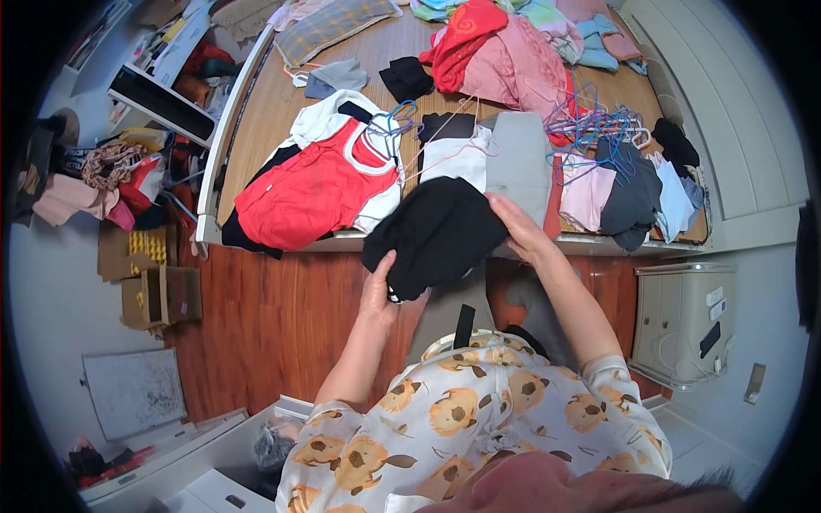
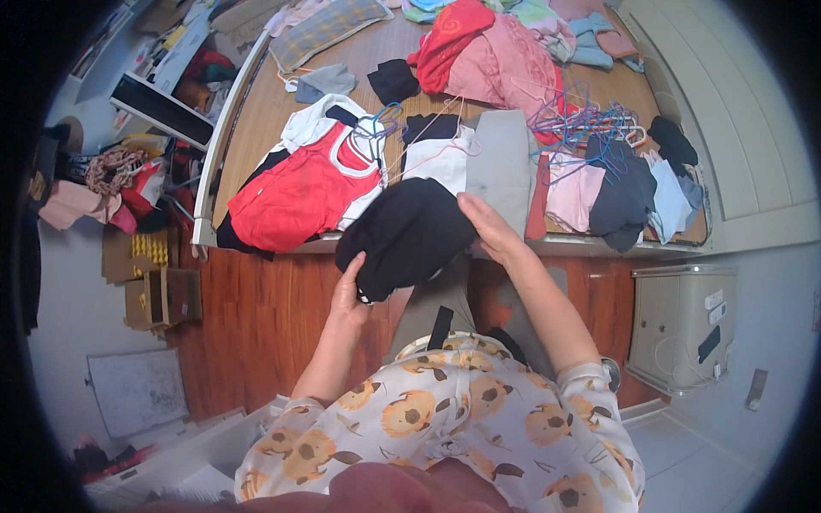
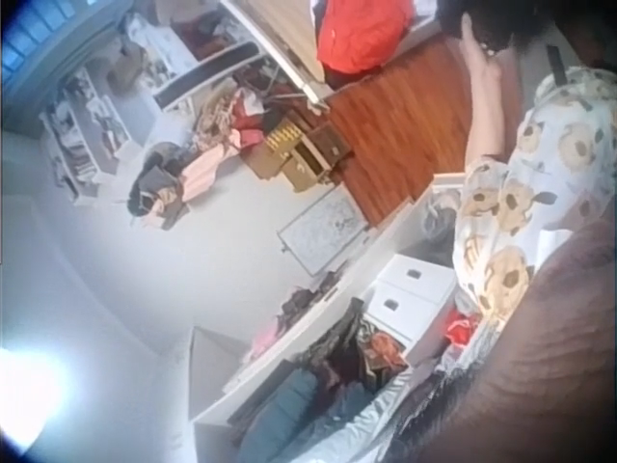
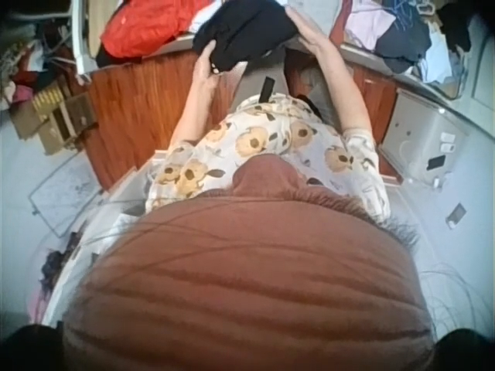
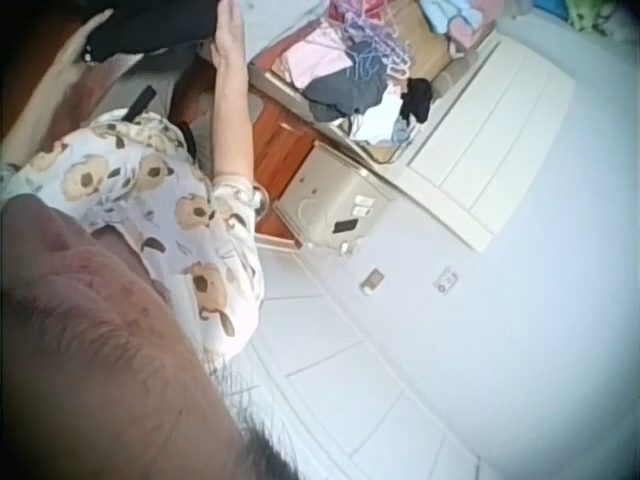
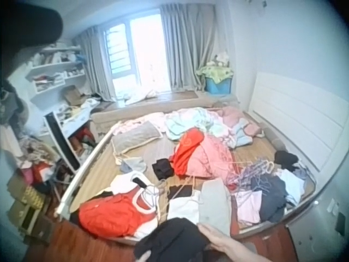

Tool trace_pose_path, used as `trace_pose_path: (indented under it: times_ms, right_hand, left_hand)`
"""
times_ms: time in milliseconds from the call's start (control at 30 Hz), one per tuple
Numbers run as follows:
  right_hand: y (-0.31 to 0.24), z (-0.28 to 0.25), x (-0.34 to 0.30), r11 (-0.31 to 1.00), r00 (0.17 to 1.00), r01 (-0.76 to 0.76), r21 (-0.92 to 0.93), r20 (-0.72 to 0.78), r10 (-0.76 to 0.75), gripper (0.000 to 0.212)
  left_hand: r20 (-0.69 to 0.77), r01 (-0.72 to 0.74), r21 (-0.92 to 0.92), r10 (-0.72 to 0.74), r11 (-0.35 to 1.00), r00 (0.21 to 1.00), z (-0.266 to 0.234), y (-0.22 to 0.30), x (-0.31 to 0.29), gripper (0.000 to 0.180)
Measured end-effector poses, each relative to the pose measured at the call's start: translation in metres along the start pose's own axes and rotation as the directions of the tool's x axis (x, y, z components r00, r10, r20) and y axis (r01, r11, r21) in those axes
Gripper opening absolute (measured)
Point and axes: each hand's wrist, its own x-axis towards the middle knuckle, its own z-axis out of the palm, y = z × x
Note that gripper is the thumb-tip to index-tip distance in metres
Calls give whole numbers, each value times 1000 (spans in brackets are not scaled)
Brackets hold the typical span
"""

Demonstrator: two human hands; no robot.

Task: Folding various items of clothing, including black shorts and a red jersey, on a bed.

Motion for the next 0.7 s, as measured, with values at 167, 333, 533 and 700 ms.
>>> trace_pose_path:
  times_ms: [167, 333, 533, 700]
  right_hand:
    - [10, 0, 22, 999, 997, 26, 37, -79, -23, 56]
    - [6, 25, 31, 942, 966, -246, 228, 133, 220, 65]
    - [-14, 38, 77, 925, 999, 9, 381, 26, -21, 59]
    - [-20, 37, 80, 995, 989, -51, 85, -136, 62, 66]
  left_hand:
    - [38, -138, -113, 144, 984, 989, 26, 22, 38, 54]
    - [13, -141, -133, 144, 981, 990, 47, 27, 63, 56]
    - [-17, -163, -115, 162, 980, 987, 72, 17, 87, 52]
    - [3, -140, -182, 143, 973, 990, 97, 59, 122, 44]
